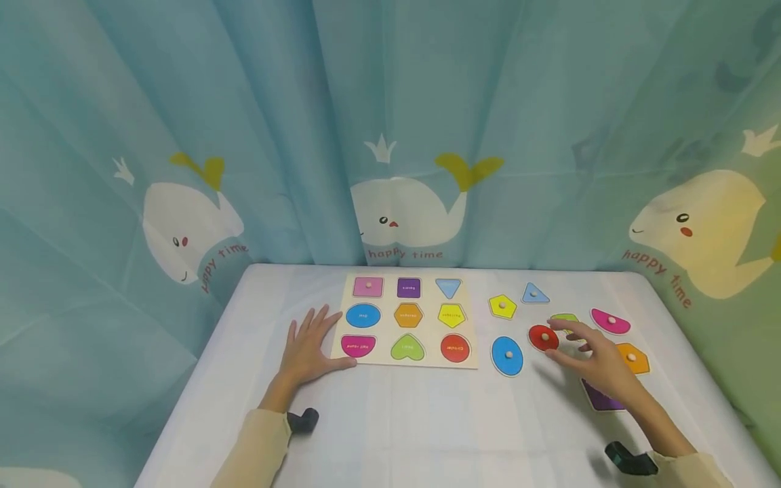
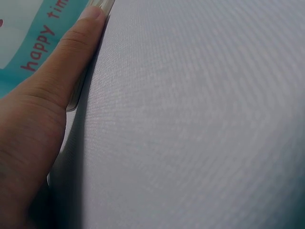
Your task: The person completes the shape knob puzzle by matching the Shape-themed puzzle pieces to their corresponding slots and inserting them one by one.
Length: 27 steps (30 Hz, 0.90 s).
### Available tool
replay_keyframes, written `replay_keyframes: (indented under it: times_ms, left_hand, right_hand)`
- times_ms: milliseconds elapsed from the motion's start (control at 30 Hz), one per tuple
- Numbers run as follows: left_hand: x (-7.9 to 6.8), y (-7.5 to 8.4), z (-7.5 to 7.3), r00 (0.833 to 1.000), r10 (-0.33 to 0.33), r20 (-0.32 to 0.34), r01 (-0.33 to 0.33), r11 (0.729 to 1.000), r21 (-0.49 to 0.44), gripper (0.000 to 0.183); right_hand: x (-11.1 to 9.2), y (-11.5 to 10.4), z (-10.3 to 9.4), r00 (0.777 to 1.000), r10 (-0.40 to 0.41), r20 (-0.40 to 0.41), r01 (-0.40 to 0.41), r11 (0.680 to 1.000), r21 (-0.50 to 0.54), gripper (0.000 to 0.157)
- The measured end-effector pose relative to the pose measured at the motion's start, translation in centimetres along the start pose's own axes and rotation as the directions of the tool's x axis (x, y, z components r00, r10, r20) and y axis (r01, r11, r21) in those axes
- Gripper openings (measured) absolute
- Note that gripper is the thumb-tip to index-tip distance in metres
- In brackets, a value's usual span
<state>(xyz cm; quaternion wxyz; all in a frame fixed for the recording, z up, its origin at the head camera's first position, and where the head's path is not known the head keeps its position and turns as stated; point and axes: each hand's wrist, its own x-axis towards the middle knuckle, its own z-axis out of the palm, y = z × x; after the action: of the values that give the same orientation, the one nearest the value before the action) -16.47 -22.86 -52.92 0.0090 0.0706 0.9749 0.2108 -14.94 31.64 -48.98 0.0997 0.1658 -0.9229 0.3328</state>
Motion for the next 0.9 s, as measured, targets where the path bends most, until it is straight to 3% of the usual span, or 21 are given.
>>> replay_keyframes:
  times_ms: [467,700,900]
  left_hand:
    - [0.0,0.1,-0.2,1.0,-0.001,0.0,0.001,1.0,-0.001,0.107]
    - [0.1,0.2,-0.2,1.0,0.008,0.004,-0.008,1.0,-0.003,0.106]
    - [0.2,0.1,0.0,1.0,0.008,-0.002,-0.008,1.0,0.0,0.106]
  right_hand:
    - [-5.5,2.2,-2.6,0.98,0.197,-0.018,-0.197,0.98,-0.01,0.056]
    - [-8.4,3.9,-3.5,0.97,0.244,-0.011,-0.243,0.97,0.014,0.052]
    - [-9.3,4.7,-3.5,0.967,0.254,-0.004,-0.254,0.967,0.008,0.047]
